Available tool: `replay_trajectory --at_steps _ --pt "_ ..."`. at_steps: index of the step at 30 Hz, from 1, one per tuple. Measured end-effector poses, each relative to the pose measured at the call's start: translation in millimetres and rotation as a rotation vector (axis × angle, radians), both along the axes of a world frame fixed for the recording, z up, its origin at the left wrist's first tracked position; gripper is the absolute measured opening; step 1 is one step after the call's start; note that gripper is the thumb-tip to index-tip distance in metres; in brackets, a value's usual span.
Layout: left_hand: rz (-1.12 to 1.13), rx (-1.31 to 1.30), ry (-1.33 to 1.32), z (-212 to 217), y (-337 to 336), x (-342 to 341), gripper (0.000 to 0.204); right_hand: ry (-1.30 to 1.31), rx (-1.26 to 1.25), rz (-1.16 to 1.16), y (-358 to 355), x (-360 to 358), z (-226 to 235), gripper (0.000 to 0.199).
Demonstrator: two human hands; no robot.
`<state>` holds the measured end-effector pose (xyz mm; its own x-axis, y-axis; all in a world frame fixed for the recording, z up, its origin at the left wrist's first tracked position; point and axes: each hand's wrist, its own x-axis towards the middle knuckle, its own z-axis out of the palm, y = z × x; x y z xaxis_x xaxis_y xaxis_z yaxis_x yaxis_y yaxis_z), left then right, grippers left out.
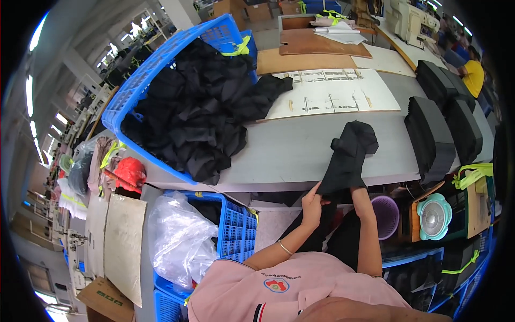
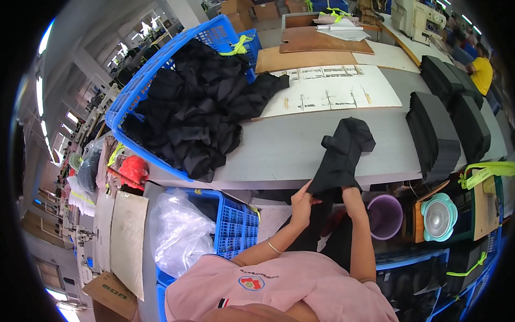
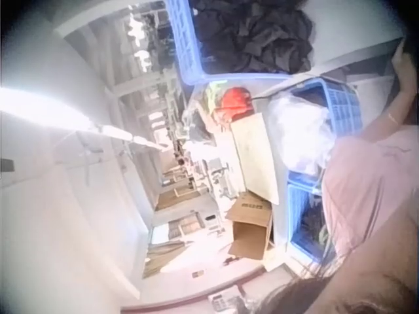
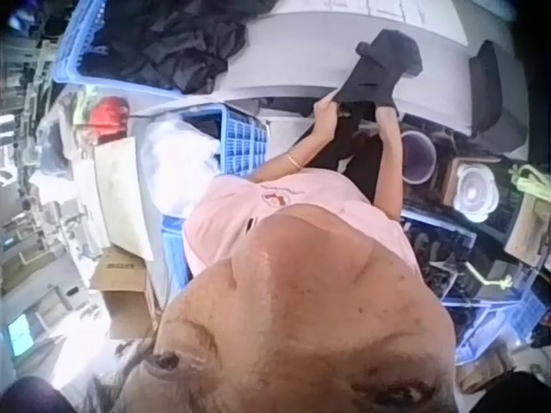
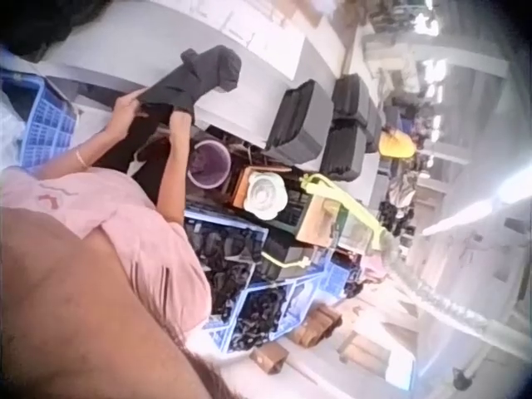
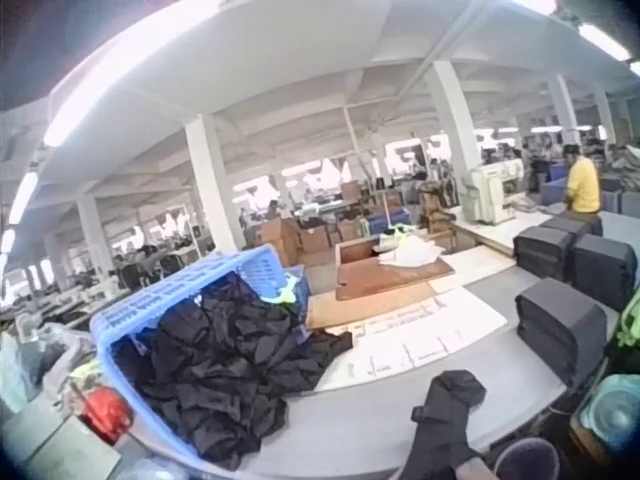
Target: The person is inspecting and sorting black fabric components at an industrial workstation.
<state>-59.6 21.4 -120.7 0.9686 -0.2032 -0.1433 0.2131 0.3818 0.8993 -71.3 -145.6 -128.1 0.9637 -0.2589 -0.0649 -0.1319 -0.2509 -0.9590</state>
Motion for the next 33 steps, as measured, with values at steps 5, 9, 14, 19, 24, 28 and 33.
replay_trajectory --at_steps 5,9,14,19,24,28,33 --pt "-0.130 -0.191 0.164 -13.0 -17.9 -7.7 0.037 -0.056 -1.028 -0.142 27.5 11.9 -4.8 0.040" --pt "-0.206 -0.213 0.320 -10.1 -25.8 -2.4 0.029 0.139 -0.965 -0.217 38.4 15.8 4.3 0.030" --pt "-0.190 -0.262 0.280 -0.6 -41.4 12.4 0.021 -0.367 -1.034 -0.193 31.4 28.4 14.3 0.021" --pt "-0.291 -0.214 0.388 -5.3 -47.5 15.8 0.026 -0.287 -1.075 -0.150 26.3 57.4 0.8 0.028" --pt "-0.274 -0.083 0.324 -24.3 -45.0 32.8 0.024 0.065 -1.071 -0.033 30.9 70.6 -16.2 0.028" --pt "-0.330 0.022 0.185 -16.5 -30.4 17.5 0.023 -0.060 -1.064 -0.046 29.0 71.8 -14.9 0.028" --pt "0.247 0.693 -0.425 24.1 -3.5 26.2 0.045 -0.166 -1.125 -0.131 30.9 73.4 -4.2 0.030"
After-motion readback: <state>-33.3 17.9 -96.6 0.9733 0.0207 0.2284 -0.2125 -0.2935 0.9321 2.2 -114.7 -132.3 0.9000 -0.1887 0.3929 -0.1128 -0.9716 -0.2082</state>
